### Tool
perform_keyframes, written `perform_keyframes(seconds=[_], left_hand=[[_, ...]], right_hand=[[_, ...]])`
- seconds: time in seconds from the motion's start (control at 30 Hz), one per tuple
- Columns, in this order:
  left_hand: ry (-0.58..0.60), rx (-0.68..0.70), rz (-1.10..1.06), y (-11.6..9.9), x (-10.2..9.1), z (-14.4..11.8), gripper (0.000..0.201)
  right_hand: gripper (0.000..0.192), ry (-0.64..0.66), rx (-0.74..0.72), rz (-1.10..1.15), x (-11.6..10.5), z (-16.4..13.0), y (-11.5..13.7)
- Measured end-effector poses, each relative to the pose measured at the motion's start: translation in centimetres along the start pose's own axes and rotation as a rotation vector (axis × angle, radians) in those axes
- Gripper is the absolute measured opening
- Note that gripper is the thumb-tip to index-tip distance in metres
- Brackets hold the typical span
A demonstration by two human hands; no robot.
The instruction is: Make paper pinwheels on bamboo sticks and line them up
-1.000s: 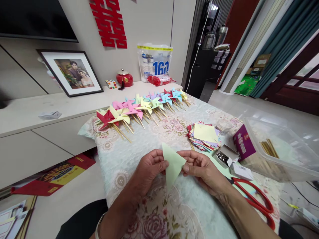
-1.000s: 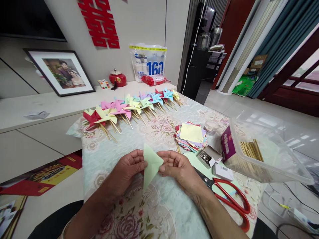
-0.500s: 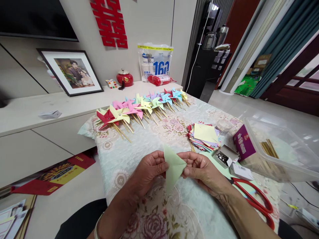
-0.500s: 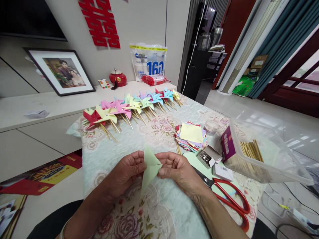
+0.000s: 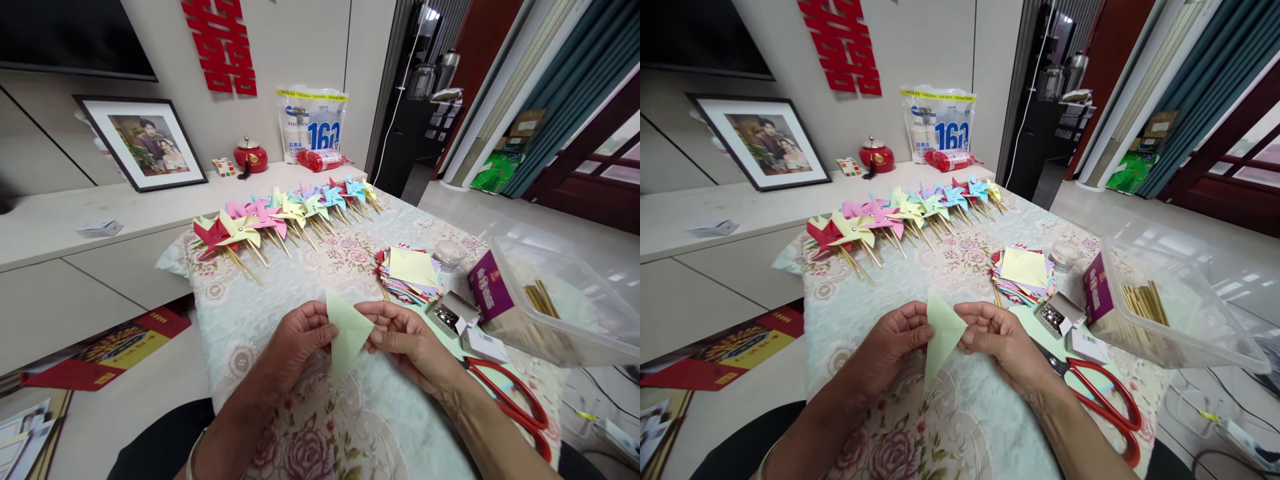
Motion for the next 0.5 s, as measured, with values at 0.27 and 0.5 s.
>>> perform_keyframes(seconds=[0.27,0.5], left_hand=[[0.058,0.000,0.017,0.11,0.13,-0.15,0.030],[0.050,-0.026,0.031,-0.10,0.61,-0.26,0.036]], right_hand=[[0.040,-0.042,0.033,-0.004,-0.20,-0.30,0.07],[0.042,-0.049,0.071,-0.019,-0.23,-0.20,-0.16]])
Point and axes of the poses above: each hand's wrist, its own z-axis towards the middle knuckle, its own x-axis out of the palm, y = z × x, the point moved 3 cm from there along z, towards the middle knuckle, and after that the axes turned 14 degrees about -x, right-handed, at the moved point
